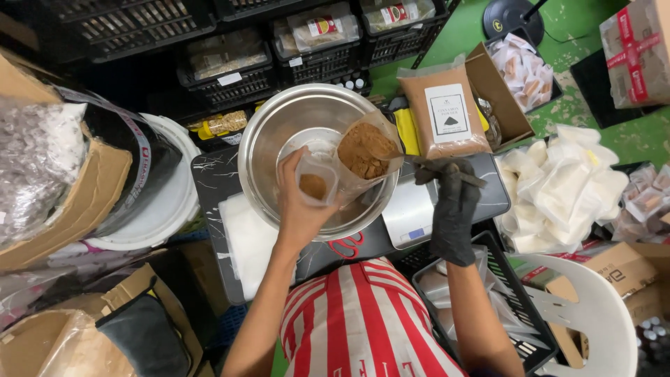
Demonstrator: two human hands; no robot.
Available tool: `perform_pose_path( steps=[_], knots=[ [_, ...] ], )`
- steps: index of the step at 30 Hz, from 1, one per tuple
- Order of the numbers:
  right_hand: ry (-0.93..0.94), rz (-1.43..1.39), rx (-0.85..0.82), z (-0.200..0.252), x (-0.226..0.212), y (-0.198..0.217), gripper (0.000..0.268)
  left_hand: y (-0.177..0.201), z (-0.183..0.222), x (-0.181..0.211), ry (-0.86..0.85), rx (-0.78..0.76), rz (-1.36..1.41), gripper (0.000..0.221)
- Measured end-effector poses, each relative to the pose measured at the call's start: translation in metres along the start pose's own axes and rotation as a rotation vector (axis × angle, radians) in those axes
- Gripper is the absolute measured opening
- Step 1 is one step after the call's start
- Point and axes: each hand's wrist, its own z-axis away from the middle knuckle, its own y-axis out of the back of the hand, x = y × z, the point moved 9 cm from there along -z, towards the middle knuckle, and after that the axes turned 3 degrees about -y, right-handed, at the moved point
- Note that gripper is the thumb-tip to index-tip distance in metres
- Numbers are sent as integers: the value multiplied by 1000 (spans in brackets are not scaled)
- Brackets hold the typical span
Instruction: Measuring and portioning cinnamon powder into small bags using a spoon and a digital scale.
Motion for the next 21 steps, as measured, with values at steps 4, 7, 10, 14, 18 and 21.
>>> perform_pose_path(
  steps=[4, 7, 10, 14, 18, 21],
  knots=[
    [10, 7, 39, 7, -20, 9, 34, -21, -11, -20, -41, 18, -119, 105],
    [25, -10, -24, 20, -30, 2, 42, -31, -15, -24, -97, 33, -209, 101],
    [131, 195, -129, 33, -53, -28, 35, -40, -14, -20, -92, 1, -213, 104],
    [559, 457, -428, 57, -56, -76, 19, -50, -10, -28, -92, -2, -128, 108],
    [637, 589, -489, 63, -60, -73, 21, -50, -8, -13, -47, -6, -58, 103],
    [325, 302, -404, 51, -77, -30, 27, -48, 0, -8, 3, -29, -4, 103]
  ],
)
